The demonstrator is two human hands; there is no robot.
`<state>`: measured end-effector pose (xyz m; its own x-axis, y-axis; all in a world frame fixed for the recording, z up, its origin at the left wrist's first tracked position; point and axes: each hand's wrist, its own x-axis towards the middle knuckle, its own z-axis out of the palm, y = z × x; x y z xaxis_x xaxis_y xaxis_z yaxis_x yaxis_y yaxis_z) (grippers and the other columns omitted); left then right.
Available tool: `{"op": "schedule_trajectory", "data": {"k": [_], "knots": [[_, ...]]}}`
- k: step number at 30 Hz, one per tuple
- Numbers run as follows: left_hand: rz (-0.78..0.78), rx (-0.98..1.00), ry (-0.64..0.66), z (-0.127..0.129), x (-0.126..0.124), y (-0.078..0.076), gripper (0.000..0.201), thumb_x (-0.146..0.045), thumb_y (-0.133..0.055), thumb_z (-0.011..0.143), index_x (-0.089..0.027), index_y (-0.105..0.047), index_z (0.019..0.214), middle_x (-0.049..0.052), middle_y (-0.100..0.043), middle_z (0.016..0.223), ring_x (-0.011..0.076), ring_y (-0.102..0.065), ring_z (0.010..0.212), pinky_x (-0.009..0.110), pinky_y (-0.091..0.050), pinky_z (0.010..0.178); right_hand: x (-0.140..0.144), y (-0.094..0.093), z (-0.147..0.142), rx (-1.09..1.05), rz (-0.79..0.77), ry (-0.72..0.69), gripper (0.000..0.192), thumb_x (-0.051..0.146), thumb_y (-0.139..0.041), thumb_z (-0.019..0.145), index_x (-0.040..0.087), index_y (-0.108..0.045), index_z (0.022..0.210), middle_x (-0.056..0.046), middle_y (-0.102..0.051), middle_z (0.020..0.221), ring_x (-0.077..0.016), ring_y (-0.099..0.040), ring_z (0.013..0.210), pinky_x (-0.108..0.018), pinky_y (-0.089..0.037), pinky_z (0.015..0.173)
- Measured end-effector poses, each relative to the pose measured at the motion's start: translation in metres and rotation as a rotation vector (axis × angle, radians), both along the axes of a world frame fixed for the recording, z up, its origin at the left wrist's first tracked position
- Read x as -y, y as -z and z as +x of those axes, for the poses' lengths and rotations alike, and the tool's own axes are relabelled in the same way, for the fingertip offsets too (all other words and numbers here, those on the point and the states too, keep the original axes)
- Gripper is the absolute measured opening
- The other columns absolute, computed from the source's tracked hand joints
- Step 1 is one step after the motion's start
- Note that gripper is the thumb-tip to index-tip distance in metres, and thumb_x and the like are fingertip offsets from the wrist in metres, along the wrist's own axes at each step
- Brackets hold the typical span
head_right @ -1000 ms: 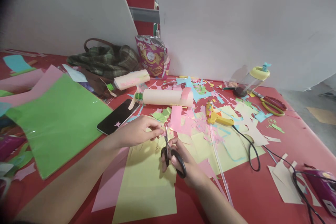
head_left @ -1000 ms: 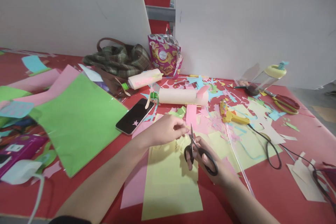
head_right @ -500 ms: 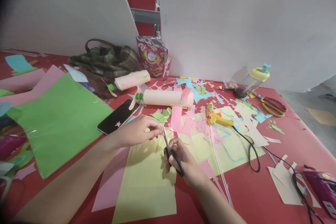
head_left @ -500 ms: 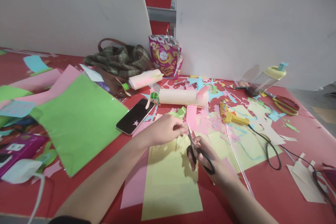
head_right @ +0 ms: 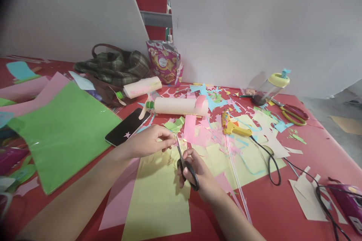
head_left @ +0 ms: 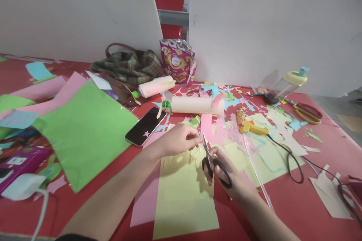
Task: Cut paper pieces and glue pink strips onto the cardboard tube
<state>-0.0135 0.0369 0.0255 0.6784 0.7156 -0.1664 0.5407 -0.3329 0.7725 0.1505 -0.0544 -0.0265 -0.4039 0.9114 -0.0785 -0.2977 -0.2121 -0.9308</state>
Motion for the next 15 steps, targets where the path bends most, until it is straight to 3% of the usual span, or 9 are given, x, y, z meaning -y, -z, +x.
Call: {"op": "schedule_trajectory", "data": {"k": [6,15], "knots": [[-0.018,0.027,-0.010,0.0012,0.0002,0.0028,0.031,-0.034,-0.037,0.077,-0.014,-0.045,0.054,-0.002,-0.047,0.050,0.0071,-0.039,0.047,0.019,-0.026,0.046,0.0003,-0.0004,-0.0002,-0.020,-0.028,0.015,0.035,0.050,-0.050,0.071,0.022,-0.032,0.083,0.002,-0.045,0.066,-0.0092,-0.041,0.051,-0.025,-0.034,0.052],[-0.028,0.030,-0.049,0.0048,0.0032,0.0002,0.031,-0.034,-0.040,0.074,-0.014,-0.048,0.051,-0.003,-0.048,0.048,0.0067,-0.039,0.044,0.019,-0.028,0.045,0.0000,-0.0066,0.0004,-0.004,0.001,0.011,0.030,0.048,-0.049,0.074,0.022,-0.036,0.082,0.000,-0.049,0.070,-0.0113,-0.045,0.057,-0.030,-0.035,0.063]]}}
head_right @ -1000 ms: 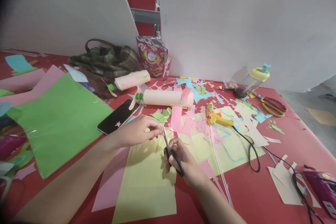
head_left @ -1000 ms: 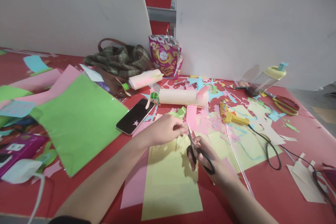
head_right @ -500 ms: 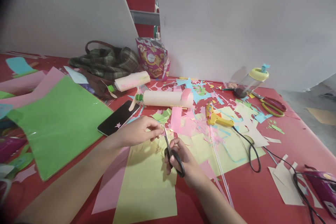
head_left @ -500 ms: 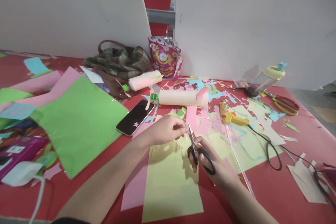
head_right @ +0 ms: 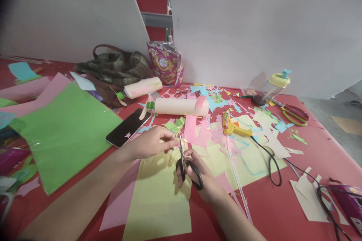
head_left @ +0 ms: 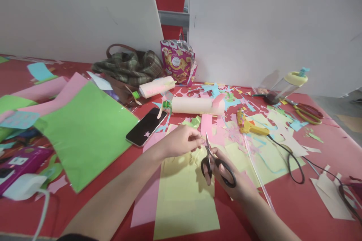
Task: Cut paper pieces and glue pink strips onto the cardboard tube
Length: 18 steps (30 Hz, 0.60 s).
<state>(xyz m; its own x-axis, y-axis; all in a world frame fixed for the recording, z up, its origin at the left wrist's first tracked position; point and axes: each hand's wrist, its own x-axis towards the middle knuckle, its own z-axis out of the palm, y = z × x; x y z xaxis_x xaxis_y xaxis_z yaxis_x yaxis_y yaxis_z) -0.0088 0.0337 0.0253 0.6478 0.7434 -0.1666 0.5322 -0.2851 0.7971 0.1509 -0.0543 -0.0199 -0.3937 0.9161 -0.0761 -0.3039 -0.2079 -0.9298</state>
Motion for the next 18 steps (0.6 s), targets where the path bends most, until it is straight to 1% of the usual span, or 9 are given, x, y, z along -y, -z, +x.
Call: {"op": "schedule_trajectory", "data": {"k": [4,9,15,18], "knots": [[-0.014,0.000,-0.006,0.001,0.001,-0.002,0.031,-0.033,-0.041,0.074,-0.014,-0.046,0.050,-0.003,-0.047,0.048,0.0065,-0.039,0.044,0.018,-0.028,0.046,-0.001,-0.001,0.000,-0.010,0.004,-0.006,0.032,0.048,-0.049,0.073,0.022,-0.034,0.083,0.000,-0.049,0.070,-0.0107,-0.043,0.056,-0.028,-0.034,0.061],[-0.041,0.011,-0.003,0.000,0.000,-0.002,0.030,-0.034,-0.040,0.075,-0.014,-0.048,0.052,-0.003,-0.049,0.049,0.0069,-0.040,0.046,0.019,-0.029,0.046,-0.001,0.002,-0.001,0.002,0.013,-0.010,0.032,0.050,-0.047,0.074,0.022,-0.032,0.083,0.001,-0.048,0.065,-0.0113,-0.041,0.053,-0.028,-0.033,0.056],[-0.108,0.087,-0.065,0.006,0.004,0.000,0.031,-0.036,-0.041,0.075,-0.014,-0.048,0.054,-0.002,-0.049,0.049,0.0074,-0.041,0.046,0.019,-0.030,0.046,-0.002,-0.010,-0.002,0.086,0.058,0.043,0.026,0.045,-0.046,0.076,0.023,-0.032,0.080,0.001,-0.047,0.065,-0.0127,-0.043,0.057,-0.029,-0.035,0.061],[-0.128,0.146,-0.081,0.010,0.008,0.003,0.029,-0.035,-0.040,0.076,-0.015,-0.048,0.055,-0.003,-0.049,0.051,0.0082,-0.044,0.049,0.019,-0.032,0.048,-0.002,-0.010,-0.001,0.090,0.066,0.052,0.024,0.043,-0.044,0.078,0.022,-0.034,0.080,0.000,-0.048,0.067,-0.0131,-0.045,0.057,-0.029,-0.036,0.059]]}}
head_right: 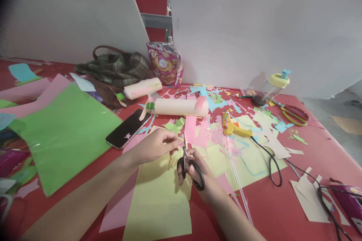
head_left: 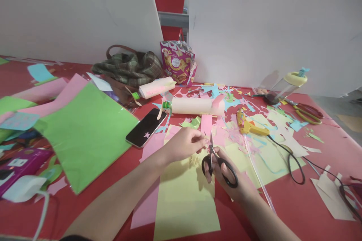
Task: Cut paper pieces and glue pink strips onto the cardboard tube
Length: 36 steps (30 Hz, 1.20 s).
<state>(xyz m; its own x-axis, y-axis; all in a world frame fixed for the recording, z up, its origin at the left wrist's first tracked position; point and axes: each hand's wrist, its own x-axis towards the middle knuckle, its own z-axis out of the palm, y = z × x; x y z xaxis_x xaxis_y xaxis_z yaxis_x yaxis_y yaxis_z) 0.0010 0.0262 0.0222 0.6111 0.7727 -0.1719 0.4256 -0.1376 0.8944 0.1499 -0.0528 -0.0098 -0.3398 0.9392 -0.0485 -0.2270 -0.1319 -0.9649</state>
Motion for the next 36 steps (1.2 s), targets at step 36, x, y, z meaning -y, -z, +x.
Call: {"op": "schedule_trajectory", "data": {"k": [36], "knots": [[-0.057,0.245,-0.235,0.022,0.023,0.011,0.028,-0.032,-0.038,0.078,-0.016,-0.040,0.055,-0.004,-0.044,0.052,0.0078,-0.046,0.050,0.020,-0.036,0.053,0.004,0.024,-0.001,-0.091,-0.053,0.157,0.027,0.043,-0.053,0.073,0.024,-0.037,0.084,0.003,-0.044,0.069,-0.0081,-0.043,0.054,-0.023,-0.038,0.053]]}}
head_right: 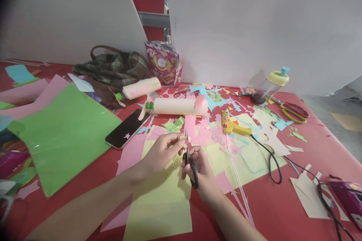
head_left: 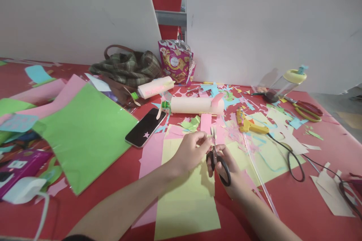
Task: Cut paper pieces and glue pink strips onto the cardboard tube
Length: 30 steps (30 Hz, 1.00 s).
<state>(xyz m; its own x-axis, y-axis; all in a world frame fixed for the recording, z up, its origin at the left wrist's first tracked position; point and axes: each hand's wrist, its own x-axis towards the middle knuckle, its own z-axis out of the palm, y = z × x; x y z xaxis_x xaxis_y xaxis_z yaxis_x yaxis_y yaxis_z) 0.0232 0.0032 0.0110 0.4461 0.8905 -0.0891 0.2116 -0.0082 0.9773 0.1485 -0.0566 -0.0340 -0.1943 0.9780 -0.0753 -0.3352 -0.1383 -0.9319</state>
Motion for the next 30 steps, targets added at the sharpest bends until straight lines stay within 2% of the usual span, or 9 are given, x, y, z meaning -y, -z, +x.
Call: {"op": "schedule_trajectory", "data": {"k": [17,23,30], "knots": [[0.065,-0.072,0.046,-0.0046,-0.0040,-0.0045,0.029,-0.033,-0.036,0.078,-0.016,-0.043,0.056,-0.003,-0.045,0.056,0.0091,-0.044,0.054,0.022,-0.034,0.054,-0.0018,-0.0018,-0.0013,0.003,0.000,0.022,0.029,0.041,-0.055,0.071,0.024,-0.036,0.083,0.005,-0.040,0.067,-0.0074,-0.042,0.052,-0.022,-0.037,0.050],[0.058,-0.068,0.064,-0.0054,-0.0064,-0.0071,0.029,-0.033,-0.038,0.075,-0.016,-0.038,0.051,-0.004,-0.040,0.051,0.0078,-0.039,0.049,0.021,-0.031,0.050,-0.0017,0.0026,0.0001,-0.013,-0.037,0.090,0.027,0.040,-0.055,0.071,0.024,-0.035,0.081,0.006,-0.040,0.065,-0.0068,-0.041,0.048,-0.021,-0.034,0.048],[0.110,-0.197,0.214,-0.0068,-0.0059,-0.0032,0.029,-0.031,-0.038,0.074,-0.016,-0.038,0.050,-0.004,-0.038,0.049,0.0069,-0.033,0.046,0.020,-0.025,0.045,-0.0060,0.0012,0.0031,-0.066,0.031,0.206,0.028,0.037,-0.058,0.069,0.024,-0.036,0.082,0.003,-0.045,0.073,-0.0111,-0.047,0.061,-0.025,-0.037,0.058]]}}
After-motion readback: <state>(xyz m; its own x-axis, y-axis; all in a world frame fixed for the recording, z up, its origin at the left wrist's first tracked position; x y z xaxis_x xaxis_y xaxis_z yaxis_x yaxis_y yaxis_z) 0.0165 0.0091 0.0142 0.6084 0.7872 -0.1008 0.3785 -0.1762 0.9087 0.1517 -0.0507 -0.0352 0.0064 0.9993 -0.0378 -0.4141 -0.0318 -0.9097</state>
